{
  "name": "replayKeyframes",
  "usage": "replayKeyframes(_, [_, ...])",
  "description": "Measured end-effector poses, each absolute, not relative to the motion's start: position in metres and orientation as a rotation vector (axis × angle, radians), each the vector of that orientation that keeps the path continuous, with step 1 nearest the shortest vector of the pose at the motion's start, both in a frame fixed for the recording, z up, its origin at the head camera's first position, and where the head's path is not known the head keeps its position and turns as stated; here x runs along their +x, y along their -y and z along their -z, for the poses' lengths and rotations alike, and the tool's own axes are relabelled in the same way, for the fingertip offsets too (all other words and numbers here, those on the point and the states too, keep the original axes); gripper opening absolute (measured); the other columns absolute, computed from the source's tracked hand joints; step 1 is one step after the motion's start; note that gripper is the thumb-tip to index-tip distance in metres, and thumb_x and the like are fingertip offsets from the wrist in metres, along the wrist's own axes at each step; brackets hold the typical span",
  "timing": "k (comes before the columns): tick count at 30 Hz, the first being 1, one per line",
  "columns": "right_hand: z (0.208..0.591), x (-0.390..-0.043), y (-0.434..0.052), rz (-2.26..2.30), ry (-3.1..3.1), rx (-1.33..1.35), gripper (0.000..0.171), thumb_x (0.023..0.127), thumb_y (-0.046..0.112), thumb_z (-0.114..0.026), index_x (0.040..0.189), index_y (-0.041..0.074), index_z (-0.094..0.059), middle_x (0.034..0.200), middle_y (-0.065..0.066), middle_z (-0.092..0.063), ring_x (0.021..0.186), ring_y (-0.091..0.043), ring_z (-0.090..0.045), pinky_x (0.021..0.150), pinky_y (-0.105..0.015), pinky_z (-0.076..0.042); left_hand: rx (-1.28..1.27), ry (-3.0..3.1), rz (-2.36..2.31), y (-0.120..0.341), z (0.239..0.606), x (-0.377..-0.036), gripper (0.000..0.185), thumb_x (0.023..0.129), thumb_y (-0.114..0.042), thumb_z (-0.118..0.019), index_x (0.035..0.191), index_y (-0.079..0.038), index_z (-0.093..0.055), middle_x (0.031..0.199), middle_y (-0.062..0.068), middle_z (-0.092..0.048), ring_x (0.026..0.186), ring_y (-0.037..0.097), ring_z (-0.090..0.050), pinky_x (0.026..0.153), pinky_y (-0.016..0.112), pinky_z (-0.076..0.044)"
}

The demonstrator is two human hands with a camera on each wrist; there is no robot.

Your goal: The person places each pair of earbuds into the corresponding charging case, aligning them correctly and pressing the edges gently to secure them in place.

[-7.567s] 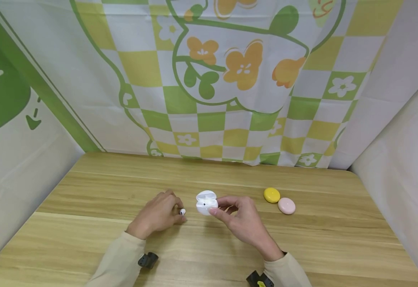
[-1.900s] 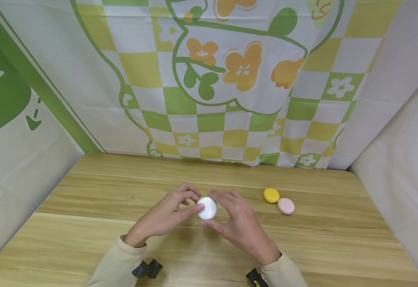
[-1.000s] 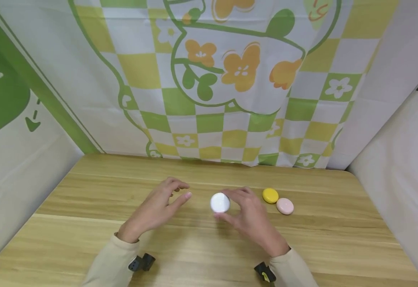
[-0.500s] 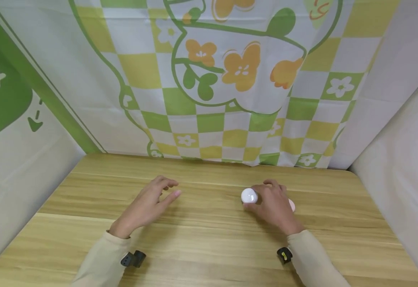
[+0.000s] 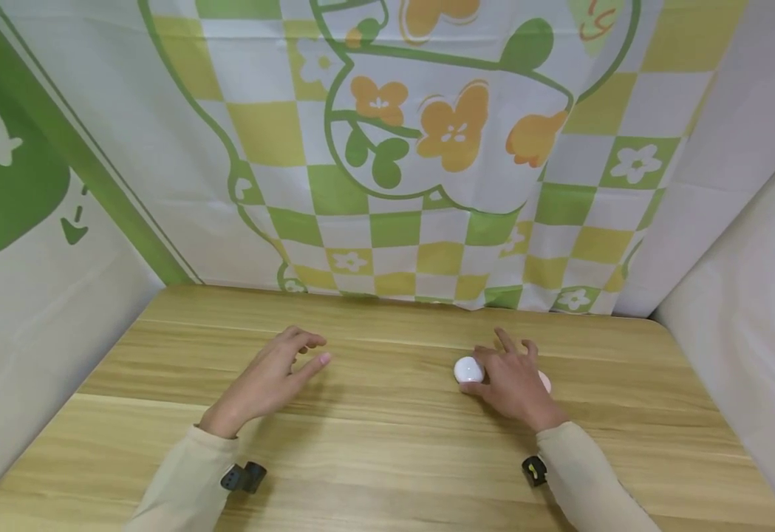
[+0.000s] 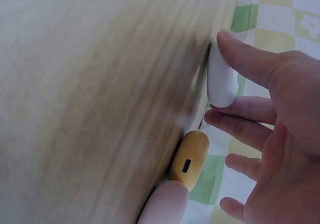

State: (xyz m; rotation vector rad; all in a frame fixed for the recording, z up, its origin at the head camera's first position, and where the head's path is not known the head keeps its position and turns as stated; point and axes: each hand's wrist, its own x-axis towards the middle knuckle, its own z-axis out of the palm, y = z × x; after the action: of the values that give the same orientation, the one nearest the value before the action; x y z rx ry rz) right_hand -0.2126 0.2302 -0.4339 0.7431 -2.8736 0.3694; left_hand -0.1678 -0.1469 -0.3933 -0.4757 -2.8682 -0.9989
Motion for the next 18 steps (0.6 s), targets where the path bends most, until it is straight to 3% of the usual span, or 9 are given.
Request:
replayKeyframes(6, [0.433,-0.213,-0.232,-0.326,2.877,0.771,0.048,0.085,0.04,-0.081,0.116,0.005,-0.072,0.127,-0.02,-0.067,0.139,-0.055,-0.035,0.099,-0.079,-0.02,-0.508,2.832,0.887,0.149,0.394,-0.175,0.045,0.103,-0.032,-0.062,0.134,0.001,-0.06,0.131,0.018,-0.058,0.117,0.036,-0.057,0.097,0.052,-0.05])
replayKeyframes(11, [0.426,-0.212,-0.233,-0.383,2.896,0.713,0.062,0.089,0.044,-0.077,0.13,-0.002,-0.063,0.136,-0.024,-0.059,0.14,-0.052,-0.034,0.101,-0.077,-0.02,-0.487,2.747,0.651,0.153,0.393,-0.184,0.049,0.1,-0.029,-0.066,0.134,0.006,-0.058,0.133,0.024,-0.057,0.12,0.043,-0.055,0.097,0.057,-0.048])
replayKeyframes(18, [0.407,-0.209,-0.251,-0.384,2.697,0.573,0.071,0.101,0.039,-0.063,0.15,-0.007,-0.04,0.154,-0.03,-0.037,0.143,-0.049,-0.031,0.107,-0.072,-0.016,-0.441,2.687,0.357,0.162,0.385,-0.2,0.061,0.104,-0.028,-0.059,0.149,0.007,-0.038,0.156,0.027,-0.035,0.143,0.046,-0.032,0.114,0.061,-0.031])
